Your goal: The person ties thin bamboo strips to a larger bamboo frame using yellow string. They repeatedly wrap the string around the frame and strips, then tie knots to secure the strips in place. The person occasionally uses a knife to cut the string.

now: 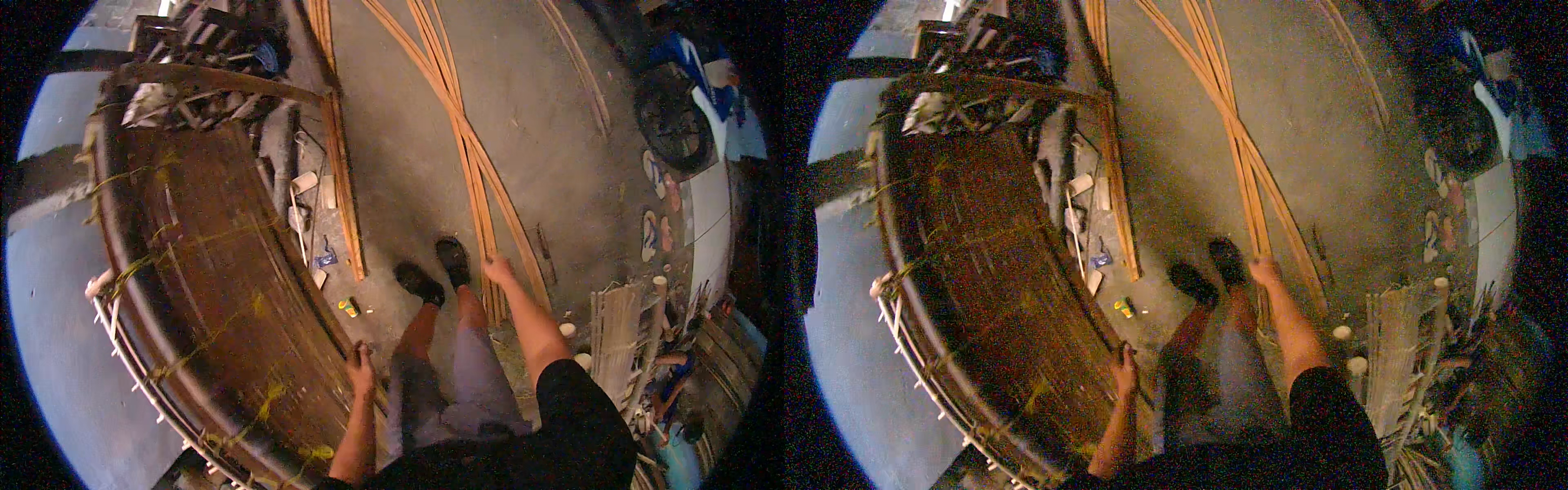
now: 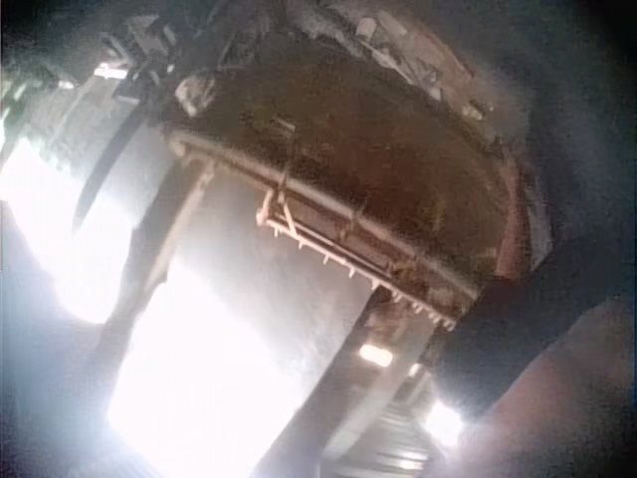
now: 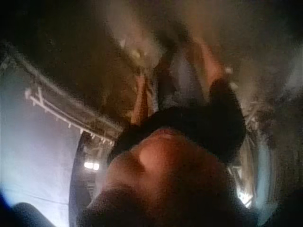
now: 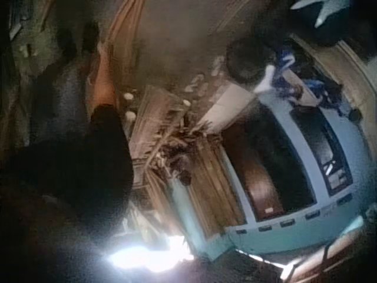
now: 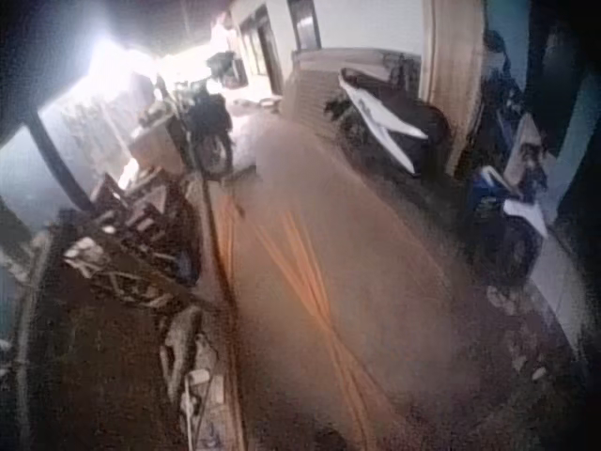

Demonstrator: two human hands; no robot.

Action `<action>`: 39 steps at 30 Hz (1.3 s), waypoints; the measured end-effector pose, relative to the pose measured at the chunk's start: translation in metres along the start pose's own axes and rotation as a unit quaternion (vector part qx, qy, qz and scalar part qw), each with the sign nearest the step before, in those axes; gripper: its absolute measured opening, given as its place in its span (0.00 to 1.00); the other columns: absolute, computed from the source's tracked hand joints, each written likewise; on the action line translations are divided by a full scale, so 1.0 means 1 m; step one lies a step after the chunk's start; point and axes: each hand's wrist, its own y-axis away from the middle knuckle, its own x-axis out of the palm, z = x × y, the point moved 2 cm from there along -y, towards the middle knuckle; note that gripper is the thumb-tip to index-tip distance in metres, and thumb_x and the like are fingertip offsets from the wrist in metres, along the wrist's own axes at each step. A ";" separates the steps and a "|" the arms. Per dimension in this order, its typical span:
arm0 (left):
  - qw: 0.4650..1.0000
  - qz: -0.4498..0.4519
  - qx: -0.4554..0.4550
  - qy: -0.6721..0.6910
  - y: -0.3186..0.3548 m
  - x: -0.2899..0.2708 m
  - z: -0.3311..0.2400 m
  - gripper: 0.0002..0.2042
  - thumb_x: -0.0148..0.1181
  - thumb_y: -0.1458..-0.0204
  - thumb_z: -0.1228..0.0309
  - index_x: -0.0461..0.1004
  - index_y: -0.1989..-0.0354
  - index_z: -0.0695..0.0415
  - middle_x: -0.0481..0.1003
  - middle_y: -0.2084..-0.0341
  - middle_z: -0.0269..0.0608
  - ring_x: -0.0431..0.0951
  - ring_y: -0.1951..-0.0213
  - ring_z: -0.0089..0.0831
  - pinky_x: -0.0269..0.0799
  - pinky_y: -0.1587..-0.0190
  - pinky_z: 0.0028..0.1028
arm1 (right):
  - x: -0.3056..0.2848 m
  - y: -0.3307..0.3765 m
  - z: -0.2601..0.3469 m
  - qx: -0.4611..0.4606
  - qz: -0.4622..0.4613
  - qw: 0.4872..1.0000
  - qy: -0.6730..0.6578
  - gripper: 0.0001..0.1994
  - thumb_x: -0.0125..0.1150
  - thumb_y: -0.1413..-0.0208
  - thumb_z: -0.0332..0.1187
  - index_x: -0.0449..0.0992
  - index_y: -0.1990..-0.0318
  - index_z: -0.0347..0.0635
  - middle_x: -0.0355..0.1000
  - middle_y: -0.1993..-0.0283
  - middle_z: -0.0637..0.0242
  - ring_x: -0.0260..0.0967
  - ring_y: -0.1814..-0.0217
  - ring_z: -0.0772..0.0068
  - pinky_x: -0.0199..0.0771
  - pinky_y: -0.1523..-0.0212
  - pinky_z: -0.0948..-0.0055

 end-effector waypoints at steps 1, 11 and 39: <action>1.000 0.010 0.007 -0.027 0.002 0.023 -0.013 0.20 0.55 0.40 0.61 0.71 0.48 0.67 0.77 0.58 0.49 0.76 0.56 0.36 0.70 0.51 0.33 | -0.002 -0.035 0.010 0.028 0.058 0.998 -0.007 0.22 0.58 0.46 0.49 0.78 0.54 0.40 0.75 0.52 0.48 0.71 0.49 0.44 0.71 0.48 0.56; 0.992 -0.059 0.090 -0.070 -0.028 0.090 0.041 0.19 0.55 0.40 0.63 0.72 0.50 0.67 0.76 0.56 0.49 0.74 0.54 0.37 0.68 0.48 0.33 | 0.009 -0.323 -0.032 0.054 -0.200 0.976 0.063 0.17 0.59 0.45 0.43 0.76 0.55 0.39 0.75 0.57 0.45 0.73 0.54 0.43 0.74 0.56 0.51; 0.970 0.006 0.229 -0.078 0.031 0.036 -0.251 0.18 0.53 0.40 0.61 0.73 0.48 0.61 0.75 0.52 0.54 0.75 0.48 0.48 0.69 0.46 0.37 | -0.223 0.147 0.356 -0.389 -0.241 0.831 -0.315 0.10 0.48 0.34 0.37 0.67 0.59 0.39 0.65 0.78 0.66 0.62 0.79 0.75 0.64 0.77 0.69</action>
